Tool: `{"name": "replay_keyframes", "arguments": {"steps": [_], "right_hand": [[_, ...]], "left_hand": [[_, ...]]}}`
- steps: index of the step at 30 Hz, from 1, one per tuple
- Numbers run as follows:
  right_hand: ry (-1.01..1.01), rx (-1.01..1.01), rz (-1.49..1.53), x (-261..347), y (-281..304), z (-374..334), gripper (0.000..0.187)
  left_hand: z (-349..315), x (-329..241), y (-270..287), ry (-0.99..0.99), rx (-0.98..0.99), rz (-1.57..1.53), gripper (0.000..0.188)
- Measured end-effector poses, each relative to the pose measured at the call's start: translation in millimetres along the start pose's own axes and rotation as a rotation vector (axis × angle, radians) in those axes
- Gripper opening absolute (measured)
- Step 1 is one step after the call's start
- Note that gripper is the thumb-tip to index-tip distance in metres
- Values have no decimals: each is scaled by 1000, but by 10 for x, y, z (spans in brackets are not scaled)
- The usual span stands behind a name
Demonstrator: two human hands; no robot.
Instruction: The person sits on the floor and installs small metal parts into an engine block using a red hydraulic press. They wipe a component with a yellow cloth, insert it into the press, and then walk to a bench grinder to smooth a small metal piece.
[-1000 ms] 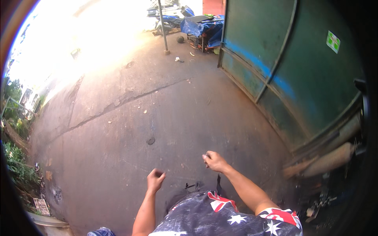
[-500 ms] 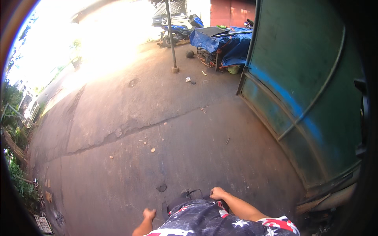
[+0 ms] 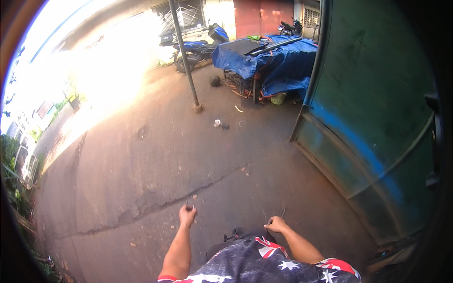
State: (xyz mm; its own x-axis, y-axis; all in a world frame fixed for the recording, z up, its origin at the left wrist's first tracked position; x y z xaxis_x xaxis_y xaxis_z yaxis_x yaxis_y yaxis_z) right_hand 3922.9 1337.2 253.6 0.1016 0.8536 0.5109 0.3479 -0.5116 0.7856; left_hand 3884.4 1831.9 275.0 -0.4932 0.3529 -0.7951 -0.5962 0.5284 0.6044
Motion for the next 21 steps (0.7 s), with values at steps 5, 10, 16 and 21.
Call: {"name": "replay_keyframes", "arguments": {"steps": [5,10,16,21], "right_hand": [[194,-9,63,1021,404,1841,42],[77,73,80,1426,550,3695,43],[-314,62,-85,1065,607,5002,67],[-229,-210,198,783,1382,5931,54]], "left_hand": [[-127,1308,38,480,56,345,33],[343,1470,-406,537,271,721,39],[3174,-290,-2252,189,416,742,38],[6081,-3353,-4779,-258,337,363,25]]}}
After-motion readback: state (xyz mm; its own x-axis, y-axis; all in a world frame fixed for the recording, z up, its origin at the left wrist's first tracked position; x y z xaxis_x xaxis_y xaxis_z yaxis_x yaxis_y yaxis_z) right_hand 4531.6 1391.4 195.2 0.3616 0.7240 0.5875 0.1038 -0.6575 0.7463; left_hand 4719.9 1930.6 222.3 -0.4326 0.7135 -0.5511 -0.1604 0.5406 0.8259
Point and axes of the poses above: each hand's wrist, its own z-axis towards the middle knuckle, its own y-axis out of the back of the hand, x = y × z, the point moved 8 cm from there along z, towards the middle knuckle, and after that the axes turned 15 degrees about -x, right-handed, at the moved point
